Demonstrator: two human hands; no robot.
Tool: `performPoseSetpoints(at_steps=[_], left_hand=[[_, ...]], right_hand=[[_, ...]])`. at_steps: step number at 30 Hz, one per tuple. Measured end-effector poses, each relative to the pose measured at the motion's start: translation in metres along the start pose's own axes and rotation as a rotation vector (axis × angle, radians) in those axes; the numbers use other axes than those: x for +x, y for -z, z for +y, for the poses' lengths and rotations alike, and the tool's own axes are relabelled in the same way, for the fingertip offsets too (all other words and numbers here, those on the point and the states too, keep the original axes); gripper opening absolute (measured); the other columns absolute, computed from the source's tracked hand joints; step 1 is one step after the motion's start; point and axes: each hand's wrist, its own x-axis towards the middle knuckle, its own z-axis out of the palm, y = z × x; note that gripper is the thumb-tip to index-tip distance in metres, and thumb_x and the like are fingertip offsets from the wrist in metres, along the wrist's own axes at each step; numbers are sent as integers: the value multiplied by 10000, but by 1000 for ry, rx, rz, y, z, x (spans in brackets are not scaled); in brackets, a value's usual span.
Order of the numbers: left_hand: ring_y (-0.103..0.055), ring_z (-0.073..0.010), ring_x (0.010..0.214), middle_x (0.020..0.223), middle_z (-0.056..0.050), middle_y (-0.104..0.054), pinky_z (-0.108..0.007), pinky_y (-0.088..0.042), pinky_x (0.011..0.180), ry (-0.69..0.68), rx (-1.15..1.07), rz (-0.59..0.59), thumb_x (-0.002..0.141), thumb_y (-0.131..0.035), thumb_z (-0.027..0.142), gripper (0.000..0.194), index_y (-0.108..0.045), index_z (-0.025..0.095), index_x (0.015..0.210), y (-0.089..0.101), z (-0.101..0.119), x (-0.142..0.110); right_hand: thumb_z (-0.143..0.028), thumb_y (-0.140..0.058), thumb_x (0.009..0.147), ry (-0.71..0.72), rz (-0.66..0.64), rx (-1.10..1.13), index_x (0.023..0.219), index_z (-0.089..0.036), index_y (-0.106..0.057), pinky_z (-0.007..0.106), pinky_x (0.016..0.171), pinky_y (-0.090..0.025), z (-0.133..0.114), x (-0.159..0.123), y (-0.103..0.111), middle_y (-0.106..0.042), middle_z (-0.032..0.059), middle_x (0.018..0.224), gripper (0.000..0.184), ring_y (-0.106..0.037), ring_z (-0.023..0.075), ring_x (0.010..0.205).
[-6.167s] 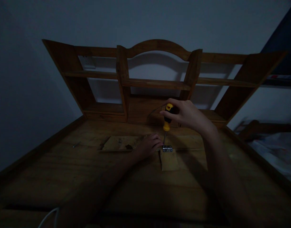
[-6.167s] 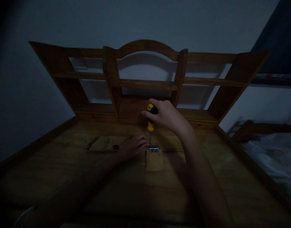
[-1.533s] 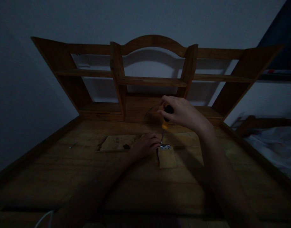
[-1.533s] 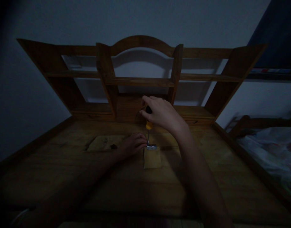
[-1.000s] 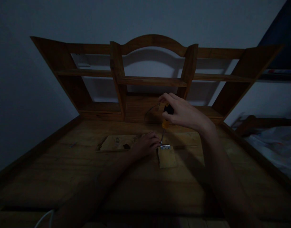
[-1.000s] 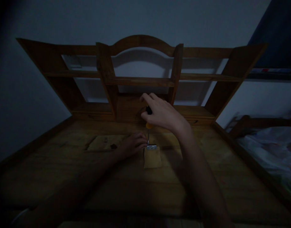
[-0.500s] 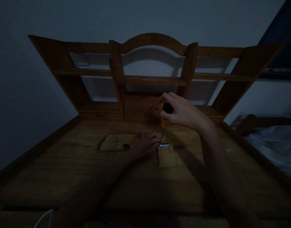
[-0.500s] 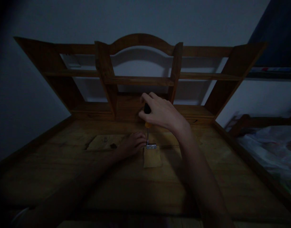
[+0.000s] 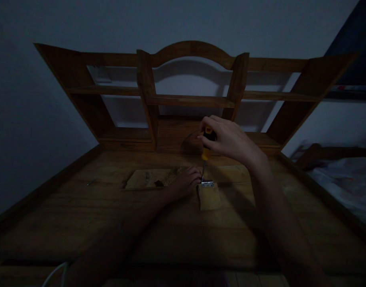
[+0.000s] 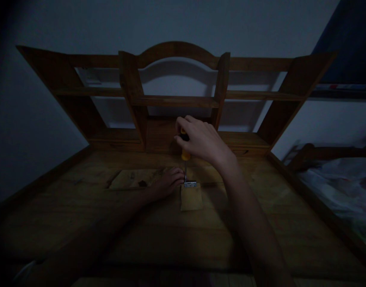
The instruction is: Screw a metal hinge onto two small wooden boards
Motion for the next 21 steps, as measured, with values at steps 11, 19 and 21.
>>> performPoseSetpoints(at_steps=[11,19,21], left_hand=[[-522,-193,1021,1035,-69,-565,-335,-444,937,23,-22,-8,1010,-385,200,221,-603,183,983,-1,1,1],[-523,-199,1009,1029,-64,-570,-340,-446,922,56,23,32,1010,-426,257,173,-579,184,976,-6,-3,2],[-522,-203,1009,1022,-62,-568,-350,-446,924,49,27,34,1010,-428,266,173,-575,188,965,-7,-4,2]], right_hand=[[-427,-549,910,-3,-4,-21,1026,-206,-537,372,817,-435,-1,1,-3,-614,78,1072,250,-596,256,939],[-290,-554,849,-5,-28,36,1175,-224,-515,403,895,-437,-1,0,-3,-582,76,1193,334,-592,270,1012],[-359,-557,880,-5,-28,36,1145,-223,-528,401,890,-437,-2,0,-4,-597,73,1160,299,-590,273,1018]])
